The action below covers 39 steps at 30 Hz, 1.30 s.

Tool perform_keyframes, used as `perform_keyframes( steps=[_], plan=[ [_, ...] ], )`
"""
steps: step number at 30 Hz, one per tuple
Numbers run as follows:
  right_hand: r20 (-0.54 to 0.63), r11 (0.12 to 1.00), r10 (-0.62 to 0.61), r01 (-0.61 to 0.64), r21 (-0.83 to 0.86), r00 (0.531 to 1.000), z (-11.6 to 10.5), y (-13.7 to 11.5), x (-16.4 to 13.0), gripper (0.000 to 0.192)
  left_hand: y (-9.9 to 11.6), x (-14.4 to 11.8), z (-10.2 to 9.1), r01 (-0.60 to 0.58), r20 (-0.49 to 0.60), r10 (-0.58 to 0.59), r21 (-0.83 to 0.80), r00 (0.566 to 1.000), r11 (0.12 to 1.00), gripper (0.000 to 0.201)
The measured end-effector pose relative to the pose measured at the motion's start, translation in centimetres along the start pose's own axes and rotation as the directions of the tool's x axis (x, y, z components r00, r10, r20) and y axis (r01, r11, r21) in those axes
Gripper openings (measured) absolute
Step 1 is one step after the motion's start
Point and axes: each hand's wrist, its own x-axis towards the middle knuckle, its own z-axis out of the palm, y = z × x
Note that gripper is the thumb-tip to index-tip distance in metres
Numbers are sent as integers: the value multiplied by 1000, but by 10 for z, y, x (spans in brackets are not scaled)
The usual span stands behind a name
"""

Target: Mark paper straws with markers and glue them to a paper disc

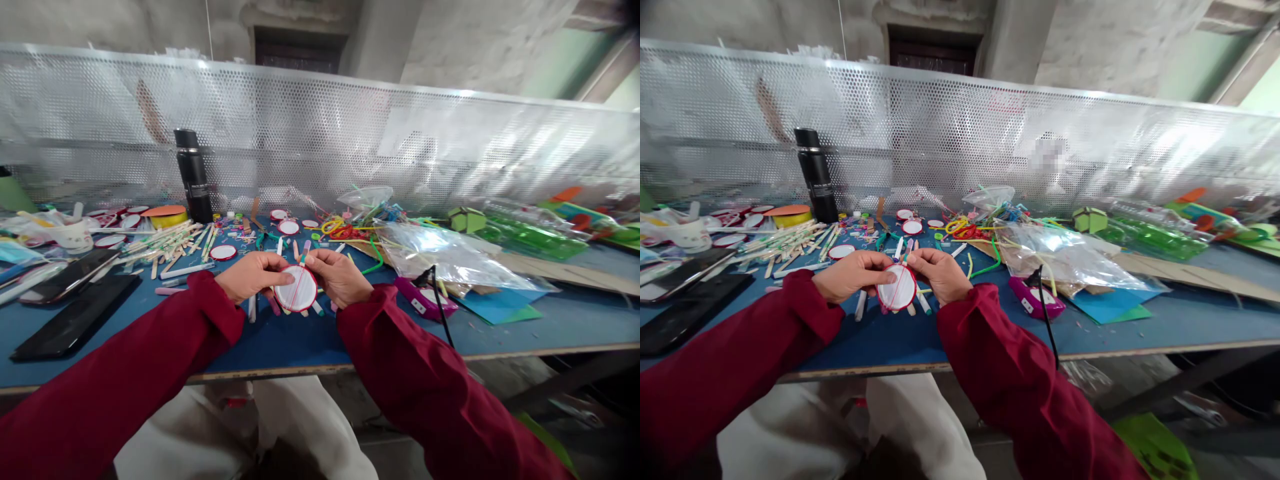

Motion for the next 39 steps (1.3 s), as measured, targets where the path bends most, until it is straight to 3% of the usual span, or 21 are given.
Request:
perform_keyframes(
  steps=[14,19,22,26,31,39],
  plan=[
    [-23,1000,11,-10,22,1000,2,0,-1,41,-1,1,2,-10,-70,13,43,997,999,27],
    [-49,997,23,-20,69,999,3,0,1,44,0,2,3,-8,-134,12,32,991,999,27],
    [-46,996,26,-23,81,999,4,1,1,47,1,3,3,-50,-225,51,10,973,999,31],
    [-48,999,16,-17,-33,999,5,5,-1,47,3,4,3,-128,-340,135,43,931,991,31],
    [-6,973,-33,31,-228,999,6,13,1,40,3,3,4,-155,-386,216,185,897,971,23],
    [-49,950,-77,58,-306,996,5,17,2,29,0,6,6,-116,-379,164,147,911,982,28]
  ],
)
